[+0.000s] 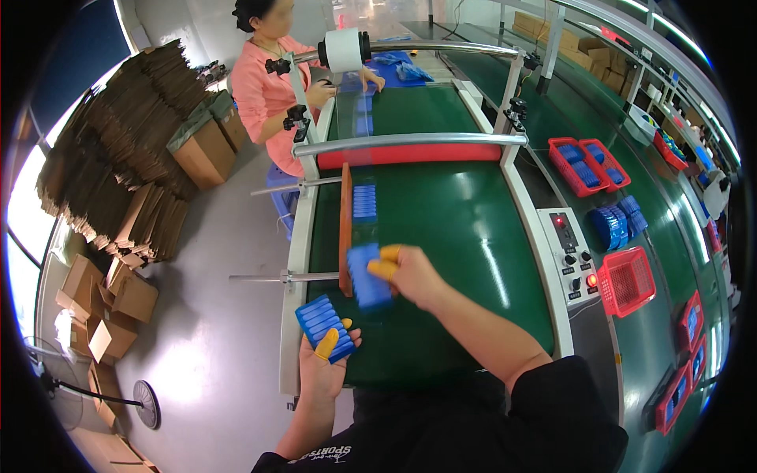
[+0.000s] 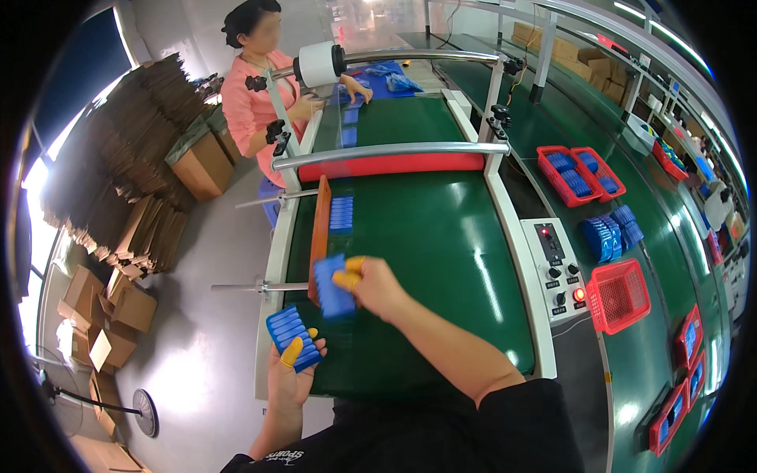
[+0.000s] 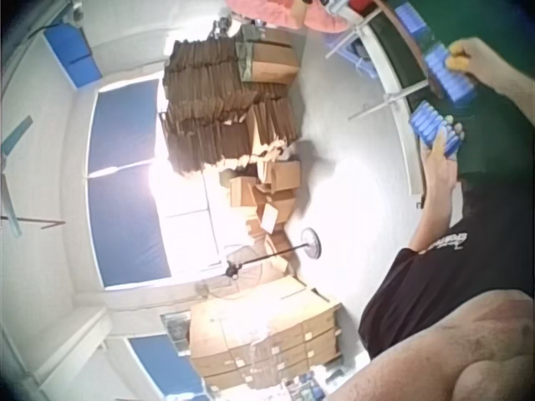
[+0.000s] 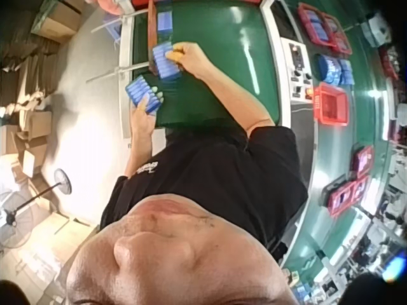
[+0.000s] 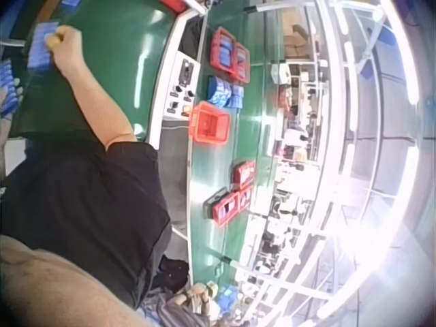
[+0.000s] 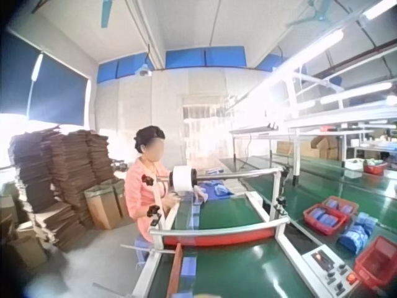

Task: The person packages small plastic ampoules by picking them up from a conveyor belt, pressing them onto plastic backing sheets by hand, and stacking the completed sheets.

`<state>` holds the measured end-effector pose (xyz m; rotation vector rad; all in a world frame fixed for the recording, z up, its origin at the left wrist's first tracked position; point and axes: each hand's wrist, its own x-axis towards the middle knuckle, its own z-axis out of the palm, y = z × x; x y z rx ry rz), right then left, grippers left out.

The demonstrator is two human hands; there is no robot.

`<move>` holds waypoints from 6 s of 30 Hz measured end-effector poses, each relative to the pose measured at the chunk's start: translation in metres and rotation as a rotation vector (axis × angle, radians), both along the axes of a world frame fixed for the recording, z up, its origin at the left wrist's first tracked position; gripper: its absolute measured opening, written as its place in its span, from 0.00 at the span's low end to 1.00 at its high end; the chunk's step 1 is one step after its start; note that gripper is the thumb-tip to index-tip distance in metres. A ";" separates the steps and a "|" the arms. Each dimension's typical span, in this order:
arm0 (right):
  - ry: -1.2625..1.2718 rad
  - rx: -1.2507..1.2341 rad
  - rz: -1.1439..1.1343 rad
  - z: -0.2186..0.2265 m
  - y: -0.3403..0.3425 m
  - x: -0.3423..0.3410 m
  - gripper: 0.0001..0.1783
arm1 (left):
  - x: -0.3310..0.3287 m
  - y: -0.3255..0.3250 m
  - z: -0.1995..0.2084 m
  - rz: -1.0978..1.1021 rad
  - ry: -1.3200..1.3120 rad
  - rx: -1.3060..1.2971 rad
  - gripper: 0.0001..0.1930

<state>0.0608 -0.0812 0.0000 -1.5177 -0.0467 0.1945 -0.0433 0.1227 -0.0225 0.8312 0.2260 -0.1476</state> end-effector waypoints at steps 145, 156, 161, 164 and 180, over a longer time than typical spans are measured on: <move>-0.116 -0.674 -0.206 -0.001 0.000 0.002 0.25 | -0.001 0.001 -0.003 -0.113 -0.015 -0.120 0.19; -0.011 -0.065 0.069 -0.012 0.020 -0.058 0.12 | 0.006 -0.020 -0.008 -0.096 -0.027 0.037 0.13; 0.086 0.010 -0.086 -0.016 0.005 -0.034 0.13 | 0.004 -0.010 -0.002 -0.042 0.043 -0.029 0.14; 0.113 -0.137 -0.100 -0.021 -0.007 -0.013 0.15 | 0.001 -0.006 -0.001 -0.020 0.038 0.011 0.16; -0.124 -0.768 -0.166 -0.036 0.016 0.021 0.21 | -0.004 -0.001 -0.005 -0.020 0.057 0.037 0.17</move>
